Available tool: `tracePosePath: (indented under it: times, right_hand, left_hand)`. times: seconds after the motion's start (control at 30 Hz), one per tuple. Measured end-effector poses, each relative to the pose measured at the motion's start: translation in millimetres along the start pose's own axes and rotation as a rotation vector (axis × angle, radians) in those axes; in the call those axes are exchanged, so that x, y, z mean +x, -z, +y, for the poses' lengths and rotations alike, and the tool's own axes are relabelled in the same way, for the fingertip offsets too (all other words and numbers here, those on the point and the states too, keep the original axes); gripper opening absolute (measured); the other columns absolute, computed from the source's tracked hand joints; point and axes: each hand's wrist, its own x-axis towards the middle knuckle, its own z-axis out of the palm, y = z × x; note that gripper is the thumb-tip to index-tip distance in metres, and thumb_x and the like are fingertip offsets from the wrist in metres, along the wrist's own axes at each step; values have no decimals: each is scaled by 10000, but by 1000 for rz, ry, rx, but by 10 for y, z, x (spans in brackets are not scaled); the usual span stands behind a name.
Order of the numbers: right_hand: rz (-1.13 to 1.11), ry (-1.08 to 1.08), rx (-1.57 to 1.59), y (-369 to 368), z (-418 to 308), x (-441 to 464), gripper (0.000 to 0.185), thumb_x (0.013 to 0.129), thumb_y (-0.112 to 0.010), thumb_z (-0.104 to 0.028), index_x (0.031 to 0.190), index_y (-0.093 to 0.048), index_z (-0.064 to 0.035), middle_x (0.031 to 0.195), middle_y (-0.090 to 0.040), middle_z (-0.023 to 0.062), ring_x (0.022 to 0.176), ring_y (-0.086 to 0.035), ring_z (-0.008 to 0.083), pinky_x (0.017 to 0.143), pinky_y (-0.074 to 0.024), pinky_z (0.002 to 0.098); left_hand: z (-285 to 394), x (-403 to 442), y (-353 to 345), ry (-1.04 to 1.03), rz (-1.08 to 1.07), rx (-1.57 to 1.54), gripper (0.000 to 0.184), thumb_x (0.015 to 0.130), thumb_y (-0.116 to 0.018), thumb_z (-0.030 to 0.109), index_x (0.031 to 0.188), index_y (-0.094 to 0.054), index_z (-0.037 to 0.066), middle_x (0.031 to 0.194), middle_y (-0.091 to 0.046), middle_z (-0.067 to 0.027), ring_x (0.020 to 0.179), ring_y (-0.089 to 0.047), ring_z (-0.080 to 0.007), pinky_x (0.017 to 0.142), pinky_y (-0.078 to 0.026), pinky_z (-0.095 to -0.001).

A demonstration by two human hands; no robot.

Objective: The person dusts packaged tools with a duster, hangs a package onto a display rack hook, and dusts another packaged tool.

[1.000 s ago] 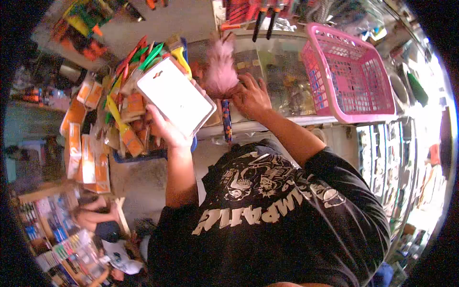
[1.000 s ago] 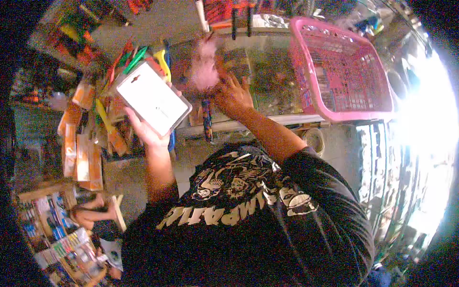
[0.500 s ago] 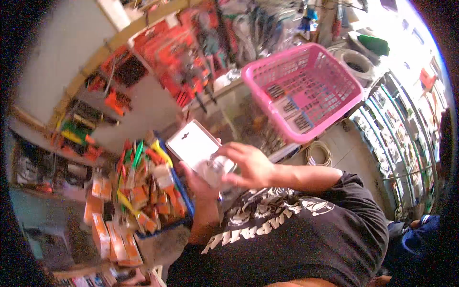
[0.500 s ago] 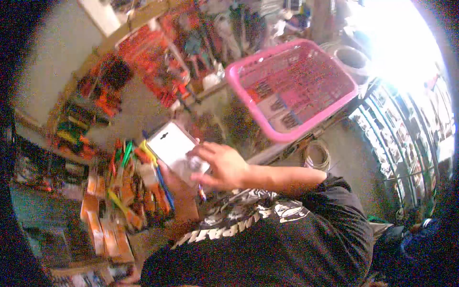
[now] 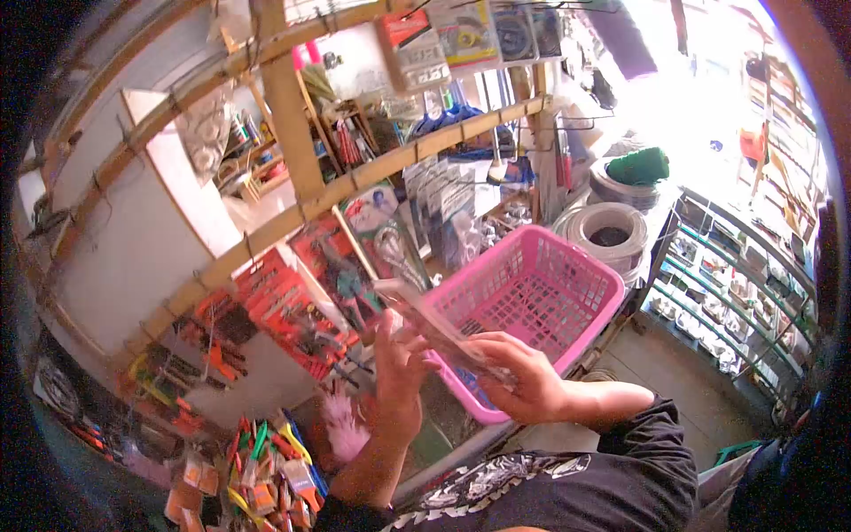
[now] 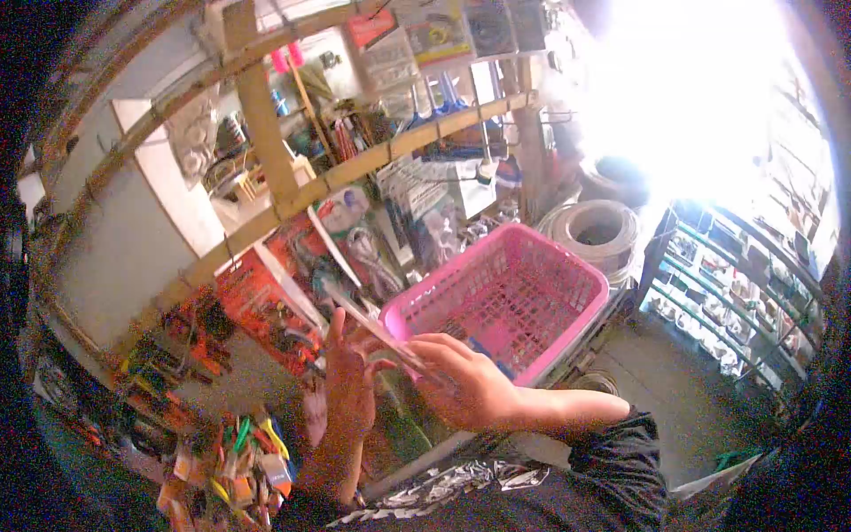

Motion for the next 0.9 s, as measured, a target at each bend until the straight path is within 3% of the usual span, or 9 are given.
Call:
tracePosePath:
  times: [0.1,0.17,0.27,0.37,0.47,0.63,0.67,0.8,0.9]
  right_hand:
    - [33,-186,253,291,48,-14,371,811,-616,-80,1143,-480,11,986,-604,149,894,-610,209,773,-480,312]
    - [0,-249,493,431,108,-21,398,854,-499,7,1227,-370,55,1083,-538,116,1025,-512,174,877,-413,301]
    - [-30,-383,316,660,137,76,444,854,-492,14,1262,-321,47,1139,-510,129,1062,-494,182,904,-401,327]
    - [216,-49,242,741,284,218,511,820,-569,-35,1273,-335,-2,1062,-582,147,892,-598,171,740,-491,317]
    - [378,115,75,867,304,409,597,789,-566,0,1311,-277,-18,1085,-546,156,861,-610,213,731,-492,313]
    - [417,269,-228,1183,188,721,717,708,-641,-24,1324,-274,-26,1199,-415,215,1043,-517,327,863,-441,397]
    - [412,298,-409,1253,135,789,813,653,-710,-106,1346,-285,-121,1269,-315,234,1145,-411,395,912,-404,449]
    - [443,207,-579,1323,150,1036,925,552,-799,-289,1338,-311,-288,1335,-213,243,1111,-422,466,885,-413,500]
    - [455,242,-571,1390,167,1232,956,530,-806,-324,1342,-305,-271,1345,-196,258,1095,-437,470,868,-422,508]
  left_hand:
    - [103,229,-53,46,-55,61,381,896,-534,212,1197,-388,30,1072,-506,-74,963,-504,-133,759,-430,-266]
    - [243,330,-224,-53,-44,86,246,880,-546,142,1077,-447,32,960,-533,-47,895,-505,-115,754,-422,-270]
    - [329,472,-312,-206,-114,79,230,846,-571,52,1047,-461,34,924,-552,-38,870,-507,-95,765,-411,-260]
    - [548,643,-557,-224,-101,195,249,832,-594,44,1045,-467,26,924,-570,-41,836,-519,-78,722,-422,-233]
    - [773,870,-768,-431,-96,565,237,826,-614,56,1018,-480,18,916,-583,-50,780,-536,-69,653,-429,-202]
    - [975,1167,-1127,-422,-232,437,179,821,-618,31,953,-497,17,848,-594,-48,728,-573,-76,594,-445,-195]
    - [992,1226,-1169,-417,-256,487,179,818,-621,28,946,-497,17,850,-596,-54,731,-578,-77,593,-447,-194]
    - [1016,1557,-1245,-374,-276,521,187,800,-648,35,905,-495,16,807,-604,-66,692,-592,-85,582,-468,-209]
    - [1140,1725,-1326,-305,-296,503,168,798,-647,35,871,-497,17,780,-605,-70,672,-600,-102,596,-511,-242]
